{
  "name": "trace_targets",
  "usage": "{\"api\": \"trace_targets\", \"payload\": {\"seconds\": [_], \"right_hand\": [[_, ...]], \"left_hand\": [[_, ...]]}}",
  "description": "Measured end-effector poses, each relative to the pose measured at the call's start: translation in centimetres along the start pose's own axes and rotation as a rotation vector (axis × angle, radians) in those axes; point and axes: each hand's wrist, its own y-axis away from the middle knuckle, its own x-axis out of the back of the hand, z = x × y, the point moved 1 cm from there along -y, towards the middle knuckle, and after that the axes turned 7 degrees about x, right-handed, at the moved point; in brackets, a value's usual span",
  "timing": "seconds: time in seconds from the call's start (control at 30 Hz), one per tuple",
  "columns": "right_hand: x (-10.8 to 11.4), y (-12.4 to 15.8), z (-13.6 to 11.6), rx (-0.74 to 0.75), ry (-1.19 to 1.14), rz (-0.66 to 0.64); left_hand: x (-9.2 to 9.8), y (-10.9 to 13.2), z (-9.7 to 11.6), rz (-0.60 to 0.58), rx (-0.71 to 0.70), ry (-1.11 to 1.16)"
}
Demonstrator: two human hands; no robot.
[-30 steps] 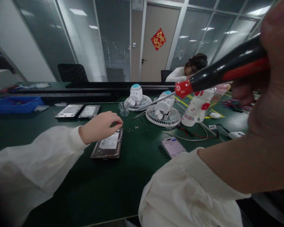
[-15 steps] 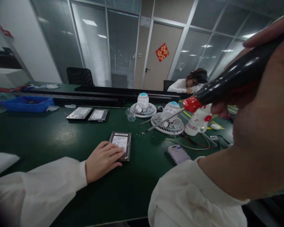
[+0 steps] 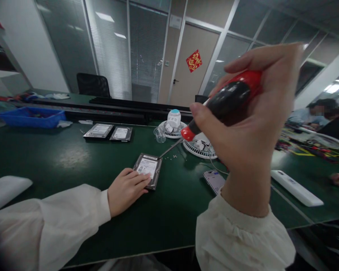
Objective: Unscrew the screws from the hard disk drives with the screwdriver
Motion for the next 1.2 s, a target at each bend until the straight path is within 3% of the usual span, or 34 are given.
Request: {"api": "trace_targets", "payload": {"seconds": [0.1,0.23,0.33,0.4,0.43,0.6,0.73,0.97,1.1,1.2], "right_hand": [[-1.8,0.2,-1.7,0.045,-0.126,0.055],[-3.3,0.6,-3.0,0.030,-0.202,0.005],[-3.8,1.5,-2.2,0.067,-0.215,0.032],[-4.0,2.2,-1.3,0.248,-0.256,0.107],[-4.1,2.5,-0.7,0.272,-0.282,0.139],[-4.7,3.5,1.0,0.266,-0.281,0.203],[-5.4,4.1,1.2,0.258,-0.203,0.163],[-6.5,2.9,2.2,0.228,-0.151,0.094],[-8.3,1.5,3.0,0.260,-0.139,0.023],[-10.7,2.0,4.0,0.240,-0.127,-0.007]], "left_hand": [[0.6,0.5,1.0,0.001,-0.002,-0.074],[1.1,1.1,1.9,0.022,-0.002,-0.185],[1.5,1.4,1.9,0.064,-0.004,-0.194],[2.0,1.7,1.9,0.119,-0.015,-0.177],[2.4,2.0,2.0,0.147,-0.020,-0.170],[4.1,3.3,3.3,0.182,-0.033,-0.112],[3.8,3.3,3.2,0.125,-0.027,-0.018],[4.0,0.9,1.1,-0.014,0.053,0.081],[4.3,-2.7,-1.3,-0.085,0.226,0.125],[2.9,-6.3,-4.0,-0.208,0.334,0.246]]}}
